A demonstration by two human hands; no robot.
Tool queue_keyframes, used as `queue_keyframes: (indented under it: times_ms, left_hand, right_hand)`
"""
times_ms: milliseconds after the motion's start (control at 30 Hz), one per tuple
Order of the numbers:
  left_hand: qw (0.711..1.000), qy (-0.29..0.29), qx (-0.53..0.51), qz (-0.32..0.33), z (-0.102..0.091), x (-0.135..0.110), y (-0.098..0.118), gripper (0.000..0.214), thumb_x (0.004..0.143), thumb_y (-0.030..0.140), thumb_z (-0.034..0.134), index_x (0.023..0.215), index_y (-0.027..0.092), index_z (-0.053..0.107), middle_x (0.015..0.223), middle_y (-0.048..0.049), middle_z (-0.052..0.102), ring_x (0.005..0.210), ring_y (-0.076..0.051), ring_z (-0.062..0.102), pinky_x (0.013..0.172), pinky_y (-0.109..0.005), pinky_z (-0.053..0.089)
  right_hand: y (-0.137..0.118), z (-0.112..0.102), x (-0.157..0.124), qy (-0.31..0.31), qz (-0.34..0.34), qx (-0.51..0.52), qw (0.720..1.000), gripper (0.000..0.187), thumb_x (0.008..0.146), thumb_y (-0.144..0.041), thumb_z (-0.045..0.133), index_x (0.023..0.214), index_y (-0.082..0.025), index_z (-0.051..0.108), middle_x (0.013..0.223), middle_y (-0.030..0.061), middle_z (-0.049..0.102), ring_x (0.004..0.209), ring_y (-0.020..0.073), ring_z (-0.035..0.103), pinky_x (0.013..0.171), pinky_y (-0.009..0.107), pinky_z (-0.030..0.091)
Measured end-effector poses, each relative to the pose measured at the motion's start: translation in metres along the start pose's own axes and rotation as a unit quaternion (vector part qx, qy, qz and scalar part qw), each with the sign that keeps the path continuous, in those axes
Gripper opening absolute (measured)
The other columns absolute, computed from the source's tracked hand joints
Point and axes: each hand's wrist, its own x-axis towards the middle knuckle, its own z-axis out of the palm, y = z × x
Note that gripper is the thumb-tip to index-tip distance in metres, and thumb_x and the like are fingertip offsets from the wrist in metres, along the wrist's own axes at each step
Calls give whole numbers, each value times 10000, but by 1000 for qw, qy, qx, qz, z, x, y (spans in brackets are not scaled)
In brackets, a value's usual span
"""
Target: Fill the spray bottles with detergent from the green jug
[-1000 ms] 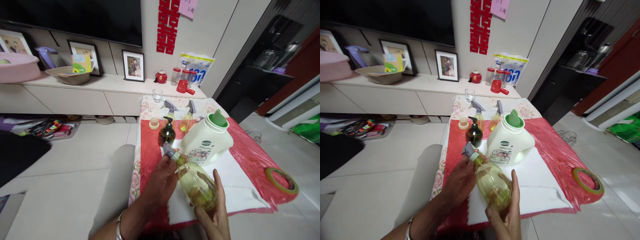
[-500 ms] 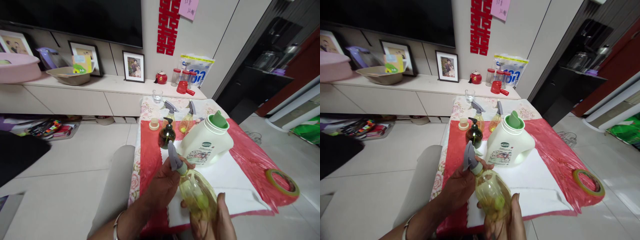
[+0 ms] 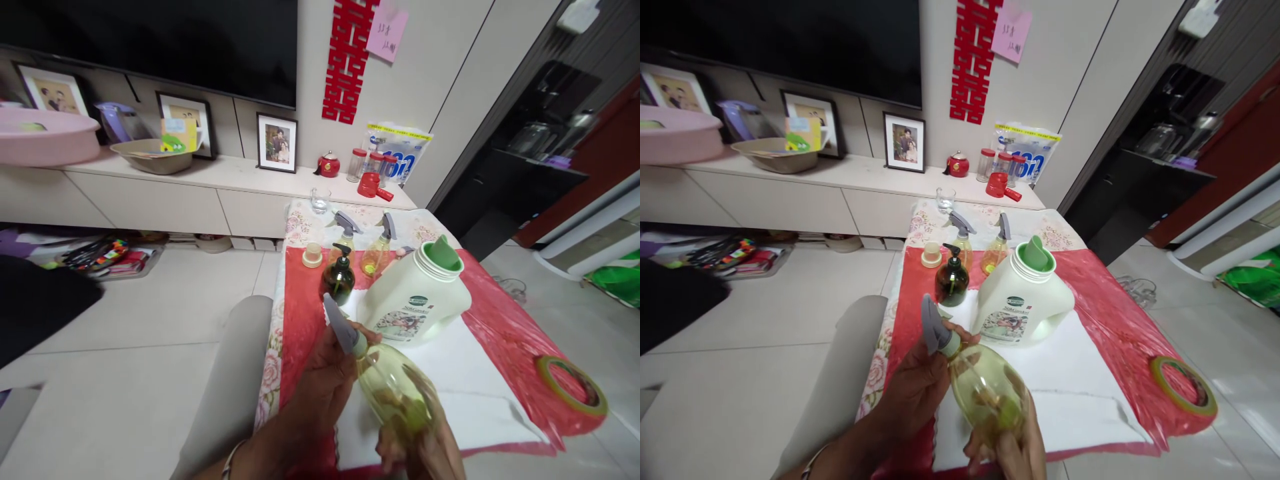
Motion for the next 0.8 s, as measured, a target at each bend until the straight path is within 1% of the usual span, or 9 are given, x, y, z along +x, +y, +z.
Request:
queue_keyframes:
  times_ms: [100, 167, 200, 267, 333, 400, 533, 700, 800]
  left_hand:
    - [1000, 10, 15, 8, -1, 1, 3, 301, 776, 353, 855, 1020, 243, 716, 1064, -43, 723, 1091, -230, 650, 1020, -395, 470]
    - [1000, 14, 18, 6, -4, 2, 2, 323, 781, 373, 848, 1040, 236, 710, 1064, -51, 731, 1126, -245, 642, 1045, -412, 447]
    - [1000, 19, 17, 5, -6, 3, 2, 327, 787, 380, 842, 1047, 235, 708, 1066, -54, 734, 1142, -251, 640, 1059, -421, 435]
    - [999, 33, 11, 4, -9, 3, -1, 317, 800, 375, 830, 1059, 237, 707, 1080, -57, 738, 1164, -259, 641, 1083, -435, 419]
    - [999, 51, -1, 4, -10, 3, -3, 302, 808, 359, 824, 1063, 242, 712, 1092, -54, 744, 1162, -259, 655, 1093, -445, 420]
    - [998, 66, -9, 4, -10, 4, -5, 290, 802, 354, 831, 1047, 242, 722, 1090, -48, 753, 1142, -257, 675, 1103, -453, 425]
    - [996, 90, -7, 14, -5, 4, -8, 306, 784, 389, 845, 1020, 229, 735, 1041, -43, 768, 1124, -251, 689, 1125, -451, 424]
    - [994, 112, 17, 12, 1, 5, -7, 315, 791, 431, 830, 998, 208, 747, 1018, -57, 767, 1055, -235, 699, 1063, -401, 471]
    - [994, 106, 19, 9, 3, 7, -4, 309, 773, 428, 844, 947, 191, 749, 947, -50, 763, 977, -229, 711, 1015, -402, 505]
  right_hand:
    - [1, 8, 3, -61, 101, 88, 989, 855, 817, -784, 589, 1437, -205, 482, 988, 151, 696, 578, 184, 621, 458, 309, 495]
    - [5, 13, 3, -76, 147, 105, 981, 829, 820, -828, 535, 1314, -163, 575, 951, 153, 694, 527, 156, 586, 458, 303, 485]
    - [7, 15, 2, -67, 151, 104, 981, 819, 820, -828, 536, 1277, -151, 593, 975, 158, 693, 519, 145, 577, 475, 310, 495]
    - [10, 17, 1, -19, 119, 79, 990, 801, 822, -779, 593, 1347, -176, 550, 1095, 156, 685, 548, 143, 593, 536, 334, 526]
    - [12, 17, 1, 25, 61, 30, 997, 859, 841, -716, 627, 1520, -250, 384, 1225, 141, 654, 638, 169, 640, 600, 357, 554]
    - [13, 14, 2, 32, 3, -43, 999, 898, 884, -691, 586, 1605, -279, 243, 1309, 142, 619, 810, 223, 688, 663, 372, 579]
    - [12, 12, 2, 24, -89, -179, 980, 824, 922, -655, 552, 1584, -215, 338, 1392, 163, 572, 1213, 317, 612, 904, 404, 577]
    - [12, 20, -2, 76, -132, -249, 956, 702, 934, -566, 581, 1524, -244, 379, 1499, 139, 468, 1331, 320, 523, 986, 406, 544]
    - [13, 18, -2, 77, -186, -327, 924, 648, 946, -513, 575, 1506, -254, 379, 1498, 128, 446, 1354, 316, 486, 1027, 420, 512]
